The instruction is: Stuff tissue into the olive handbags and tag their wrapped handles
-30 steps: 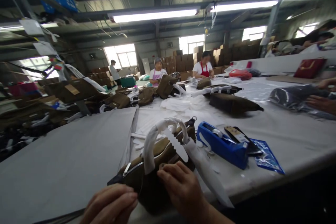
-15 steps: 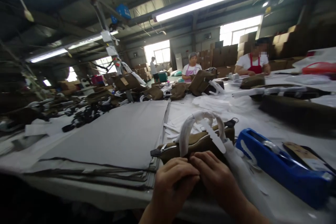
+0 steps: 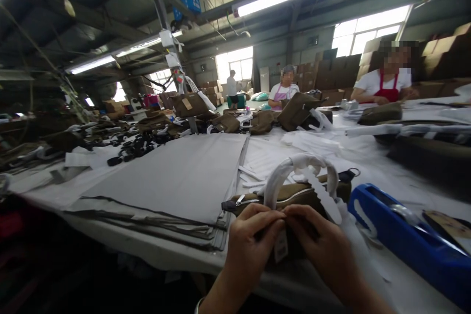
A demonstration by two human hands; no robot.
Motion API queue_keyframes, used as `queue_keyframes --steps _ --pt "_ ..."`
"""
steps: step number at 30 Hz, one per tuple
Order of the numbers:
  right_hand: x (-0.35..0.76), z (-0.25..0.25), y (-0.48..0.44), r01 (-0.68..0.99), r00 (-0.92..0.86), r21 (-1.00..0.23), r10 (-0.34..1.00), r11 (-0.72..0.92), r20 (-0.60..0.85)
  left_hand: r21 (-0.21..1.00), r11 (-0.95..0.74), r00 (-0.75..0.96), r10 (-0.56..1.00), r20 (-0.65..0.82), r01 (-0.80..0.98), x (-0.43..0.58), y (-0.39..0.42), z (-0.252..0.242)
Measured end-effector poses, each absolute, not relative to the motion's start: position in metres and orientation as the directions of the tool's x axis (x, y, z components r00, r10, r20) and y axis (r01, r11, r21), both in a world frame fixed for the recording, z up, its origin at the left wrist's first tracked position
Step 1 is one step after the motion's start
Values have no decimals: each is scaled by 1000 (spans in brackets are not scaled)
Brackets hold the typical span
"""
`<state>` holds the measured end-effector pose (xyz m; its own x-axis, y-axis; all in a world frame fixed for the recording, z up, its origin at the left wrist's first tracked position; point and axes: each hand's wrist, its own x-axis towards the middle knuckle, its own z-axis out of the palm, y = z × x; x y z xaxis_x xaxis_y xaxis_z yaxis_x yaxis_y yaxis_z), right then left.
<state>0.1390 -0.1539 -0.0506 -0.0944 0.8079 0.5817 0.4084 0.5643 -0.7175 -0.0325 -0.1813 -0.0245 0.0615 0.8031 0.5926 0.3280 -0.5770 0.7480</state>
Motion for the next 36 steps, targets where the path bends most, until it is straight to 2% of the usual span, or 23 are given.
queue_keyframes --steps 3,5,8,12,20,29,36 --pt "139 -45 -156 224 -54 -877 904 425 424 723 -581 57 793 607 373 -32 -181 -26" --pt "139 -42 -156 103 -51 -932 937 348 344 699 -585 56 781 621 412 -31 -181 -26" --pt "139 -38 -157 -13 -61 -961 959 275 275 670 -580 55 774 631 463 -30 -182 -27" --pt "138 -36 -158 -80 -77 -965 964 248 254 650 -572 65 773 631 501 -30 -183 -27" --pt "136 -38 -158 -18 -83 -951 947 310 310 670 -556 75 794 603 492 -31 -184 -29" --pt "136 -38 -158 30 -57 -947 946 321 319 641 -558 100 790 605 526 -34 -184 -28" --pt "136 -45 -155 52 -57 -927 928 371 368 608 -618 104 739 666 498 -33 -183 -32"
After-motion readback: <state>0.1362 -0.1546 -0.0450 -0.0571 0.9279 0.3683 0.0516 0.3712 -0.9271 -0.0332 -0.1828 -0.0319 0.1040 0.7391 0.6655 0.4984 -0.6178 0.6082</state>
